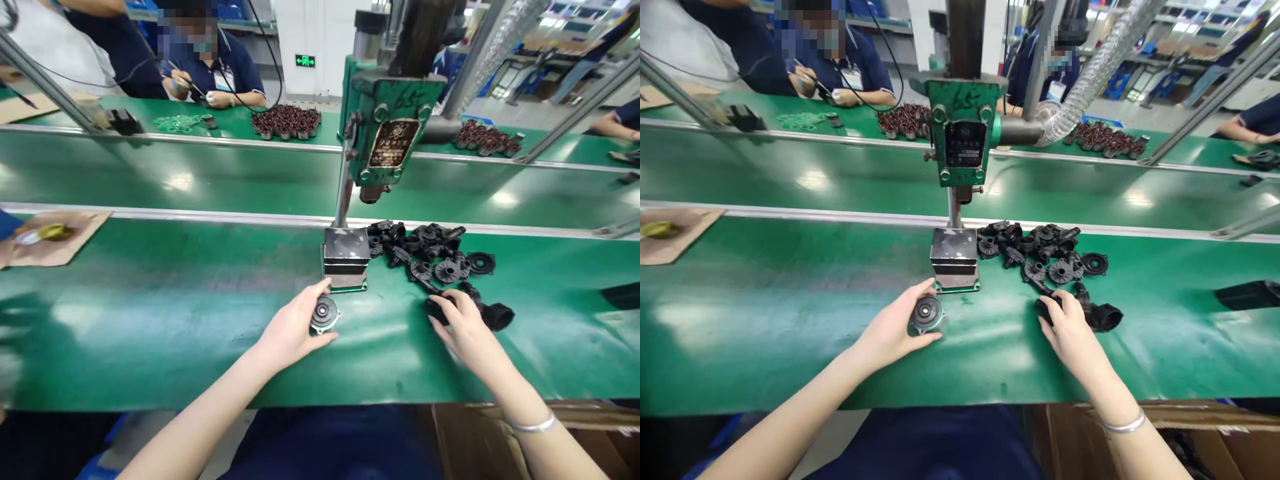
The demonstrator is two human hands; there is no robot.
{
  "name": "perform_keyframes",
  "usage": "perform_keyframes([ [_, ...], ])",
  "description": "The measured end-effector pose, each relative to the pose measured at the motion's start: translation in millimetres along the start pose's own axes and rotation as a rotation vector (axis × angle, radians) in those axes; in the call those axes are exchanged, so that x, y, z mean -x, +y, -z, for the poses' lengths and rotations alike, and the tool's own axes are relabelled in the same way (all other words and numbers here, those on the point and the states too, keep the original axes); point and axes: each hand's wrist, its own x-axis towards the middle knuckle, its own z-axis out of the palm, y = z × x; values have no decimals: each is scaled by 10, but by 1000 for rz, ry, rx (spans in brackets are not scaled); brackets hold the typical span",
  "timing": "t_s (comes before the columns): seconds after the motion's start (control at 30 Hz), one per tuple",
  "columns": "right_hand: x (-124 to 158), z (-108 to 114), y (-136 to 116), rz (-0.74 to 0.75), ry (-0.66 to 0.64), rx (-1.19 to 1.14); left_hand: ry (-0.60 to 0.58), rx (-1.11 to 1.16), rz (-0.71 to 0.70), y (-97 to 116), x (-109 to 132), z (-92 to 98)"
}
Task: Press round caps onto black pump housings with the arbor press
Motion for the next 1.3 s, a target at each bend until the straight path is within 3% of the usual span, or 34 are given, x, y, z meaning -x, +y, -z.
perform_keyframes([
  [0.2, 101, -91, -333, -111, 63, -235, -55, 145, -112, -13, -58, -112],
  [0.4, 172, -161, -523, -151, 110, -348, 138, 110, -95, -36, -57, -390],
  [0.6, 118, -196, -633, -107, 8, -414, 175, 191, -92, -32, 27, -567],
  [0.77, 102, -232, -587, -79, -36, -436, 172, 398, 20, -37, 45, -604],
  [0.93, -109, -43, -633, -148, -34, -480, 166, 550, 102, -16, 30, -638],
  [1.07, -426, 264, -988, -226, 0, -642, 144, 490, 116, -9, 32, -609],
  [1.17, -628, 357, -1319, -70, 2, -572, 147, 410, 81, -8, 32, -583],
  [1.3, -737, 256, -1545, 159, 36, -383, 175, 404, 28, -16, 34, -583],
])
